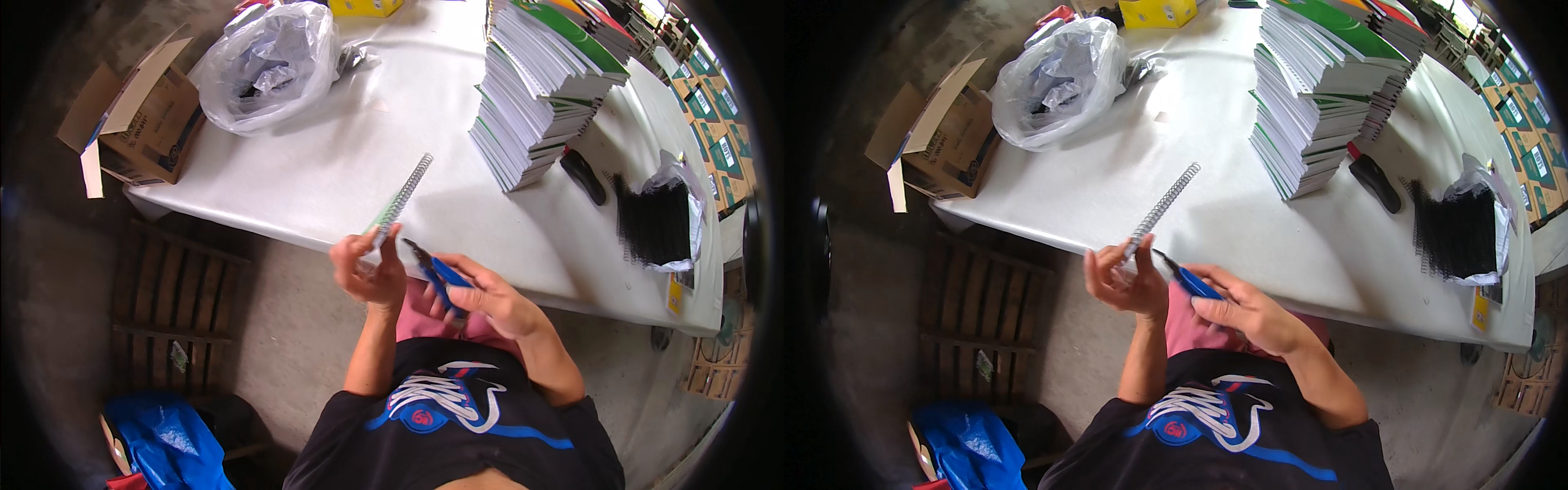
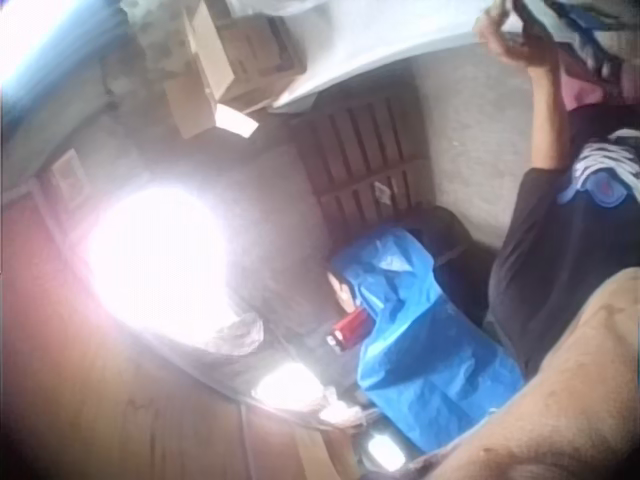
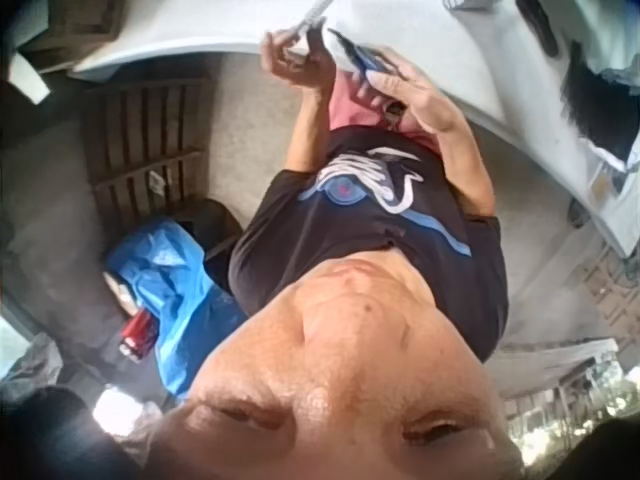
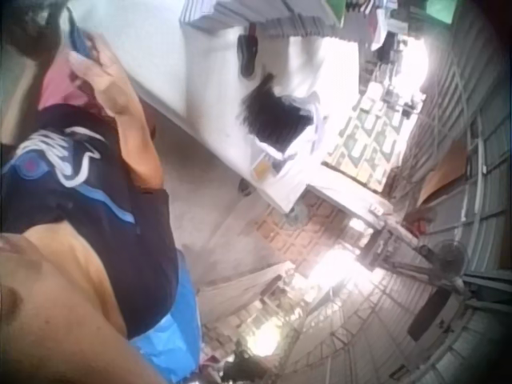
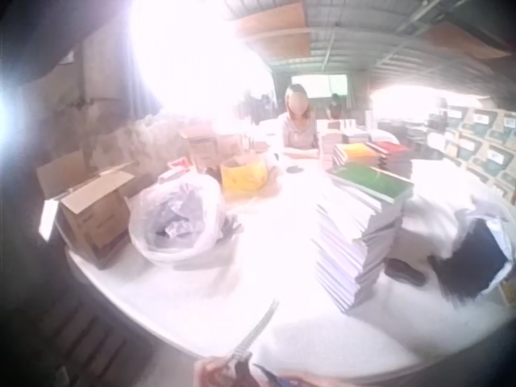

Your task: The person trims the spiral binding of a stack of notebooks using pliers, then organizes several stacks of smaller green notebooks, placing some into a cardboard box and others into a plastic bag.

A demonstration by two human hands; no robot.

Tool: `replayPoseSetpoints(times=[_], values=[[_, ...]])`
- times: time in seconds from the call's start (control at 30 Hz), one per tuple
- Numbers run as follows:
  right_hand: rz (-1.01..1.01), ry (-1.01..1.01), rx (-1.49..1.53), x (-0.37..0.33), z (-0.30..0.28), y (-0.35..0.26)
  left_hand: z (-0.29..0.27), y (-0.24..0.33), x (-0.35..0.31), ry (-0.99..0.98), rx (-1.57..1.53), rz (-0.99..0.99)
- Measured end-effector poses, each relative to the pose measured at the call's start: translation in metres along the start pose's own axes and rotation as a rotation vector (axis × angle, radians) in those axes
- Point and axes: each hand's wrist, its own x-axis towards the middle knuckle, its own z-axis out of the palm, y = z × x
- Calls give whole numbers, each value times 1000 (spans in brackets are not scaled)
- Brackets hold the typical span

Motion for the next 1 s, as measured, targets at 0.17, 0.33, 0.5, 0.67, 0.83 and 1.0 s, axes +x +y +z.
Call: replayPoseSetpoints(times=[0.17, 0.33, 0.5, 0.67, 0.83, 1.0], values=[[-79, 608, -1457, -21, -35, 16, -1, -9, 22, 356, -557, -970], [134, 805, -1427, -60, -98, 40, -9, -38, 8, -133, -202, -904], [-207, 862, -1260, -63, -119, 1, -28, -47, 4, -622, 671, -411], [-776, 1287, -1036, -40, -138, -131, -28, -43, 14, -979, 687, -515], [-191, 946, -990, 2, -157, -211, -25, -61, 25, -1037, 704, -512], [-140, 794, -1230, 8, -182, -226, -29, -67, 33, -1087, 711, -497]])
